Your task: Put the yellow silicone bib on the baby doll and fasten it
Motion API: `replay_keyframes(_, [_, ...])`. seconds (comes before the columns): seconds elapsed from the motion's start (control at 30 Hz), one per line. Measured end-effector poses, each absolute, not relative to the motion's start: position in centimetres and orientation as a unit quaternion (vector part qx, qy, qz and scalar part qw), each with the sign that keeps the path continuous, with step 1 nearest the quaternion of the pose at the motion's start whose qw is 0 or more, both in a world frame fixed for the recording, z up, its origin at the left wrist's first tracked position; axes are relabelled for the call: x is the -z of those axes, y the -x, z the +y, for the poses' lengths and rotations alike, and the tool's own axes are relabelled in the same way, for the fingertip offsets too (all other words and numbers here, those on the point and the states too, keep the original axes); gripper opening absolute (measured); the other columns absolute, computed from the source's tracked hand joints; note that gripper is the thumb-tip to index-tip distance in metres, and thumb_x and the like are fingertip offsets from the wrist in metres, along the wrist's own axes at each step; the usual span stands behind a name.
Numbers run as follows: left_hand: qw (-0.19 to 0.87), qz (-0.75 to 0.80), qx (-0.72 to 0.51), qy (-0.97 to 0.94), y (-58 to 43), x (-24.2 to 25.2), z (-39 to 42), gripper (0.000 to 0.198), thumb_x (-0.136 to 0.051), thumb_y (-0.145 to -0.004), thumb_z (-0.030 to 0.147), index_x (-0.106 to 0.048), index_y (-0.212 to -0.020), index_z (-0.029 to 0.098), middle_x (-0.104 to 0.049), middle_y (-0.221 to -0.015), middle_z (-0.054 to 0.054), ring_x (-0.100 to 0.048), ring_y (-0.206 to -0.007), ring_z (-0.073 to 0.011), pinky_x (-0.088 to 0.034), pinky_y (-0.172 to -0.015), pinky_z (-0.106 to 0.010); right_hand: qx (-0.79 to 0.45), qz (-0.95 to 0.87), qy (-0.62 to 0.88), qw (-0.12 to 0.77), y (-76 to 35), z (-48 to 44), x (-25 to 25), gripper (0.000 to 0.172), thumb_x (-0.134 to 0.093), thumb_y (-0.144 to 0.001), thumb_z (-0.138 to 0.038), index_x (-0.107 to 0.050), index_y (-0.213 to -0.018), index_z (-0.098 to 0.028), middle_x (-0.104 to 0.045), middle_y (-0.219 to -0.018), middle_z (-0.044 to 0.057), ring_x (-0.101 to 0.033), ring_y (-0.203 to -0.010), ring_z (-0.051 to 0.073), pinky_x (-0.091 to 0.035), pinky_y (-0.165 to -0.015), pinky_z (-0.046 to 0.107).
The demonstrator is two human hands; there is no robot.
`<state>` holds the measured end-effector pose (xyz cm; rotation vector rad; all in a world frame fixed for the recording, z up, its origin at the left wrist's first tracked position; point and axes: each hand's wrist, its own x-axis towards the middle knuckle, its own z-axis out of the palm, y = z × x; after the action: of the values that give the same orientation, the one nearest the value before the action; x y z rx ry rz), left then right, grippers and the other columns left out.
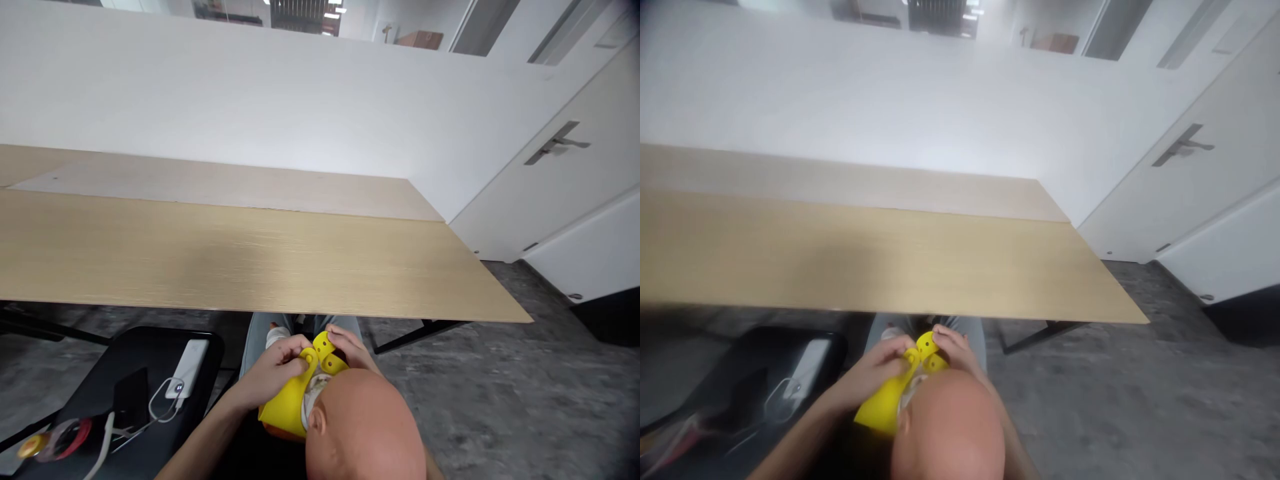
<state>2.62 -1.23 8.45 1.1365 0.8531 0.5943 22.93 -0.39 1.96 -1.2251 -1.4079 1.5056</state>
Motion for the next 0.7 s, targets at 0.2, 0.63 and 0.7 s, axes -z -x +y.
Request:
replay_keyframes(0.2, [0.724, 0.387, -0.268, -0.503, -2.6, -8.3, -1.3, 0.008, -0.056, -0.076, 0.021, -0.057, -0.080, 0.015, -0.053, -0.070, 0.003, -0.045, -0.062, -0.0103, -0.032, -0.058, -0.022, -0.638, -0.480, 0.484, 0.358, -23.0, -0.2, -2.4, 0.036, -0.056, -0.083, -0.059, -0.066, -0.081, -0.024, -0.054, -0.071, 0.004, -0.057, -0.078, 0.022, -0.045, -0.085, 0.040])
replay_keyframes(0.63, [0.702, 0.407, -0.264, -0.521, -2.6, -8.0, -1.3, 0.022, -0.058, -0.082, 0.033, -0.049, -0.071, 0.016, -0.046, -0.067, 0.004, -0.041, -0.061, -0.0093, -0.031, -0.057, -0.022, -0.720, -0.379, 0.432, 0.389, -22.6, 0.1, -2.9, 0.037, -0.069, -0.074, -0.053, -0.053, -0.071, -0.020, -0.047, -0.068, 0.002, -0.046, -0.060, 0.013, -0.039, -0.054, 0.025])
replay_keyframes(0.7, [0.694, 0.405, -0.265, -0.534, -2.7, -7.8, -1.3, 0.022, -0.057, -0.083, 0.033, -0.051, -0.072, 0.016, -0.046, -0.067, 0.004, -0.041, -0.062, -0.0095, -0.031, -0.058, -0.022, -0.728, -0.363, 0.435, 0.386, -22.6, 0.1, -2.9, 0.037, -0.070, -0.072, -0.054, -0.053, -0.071, -0.021, -0.049, -0.069, 0.002, -0.049, -0.060, 0.014, -0.040, -0.055, 0.026])
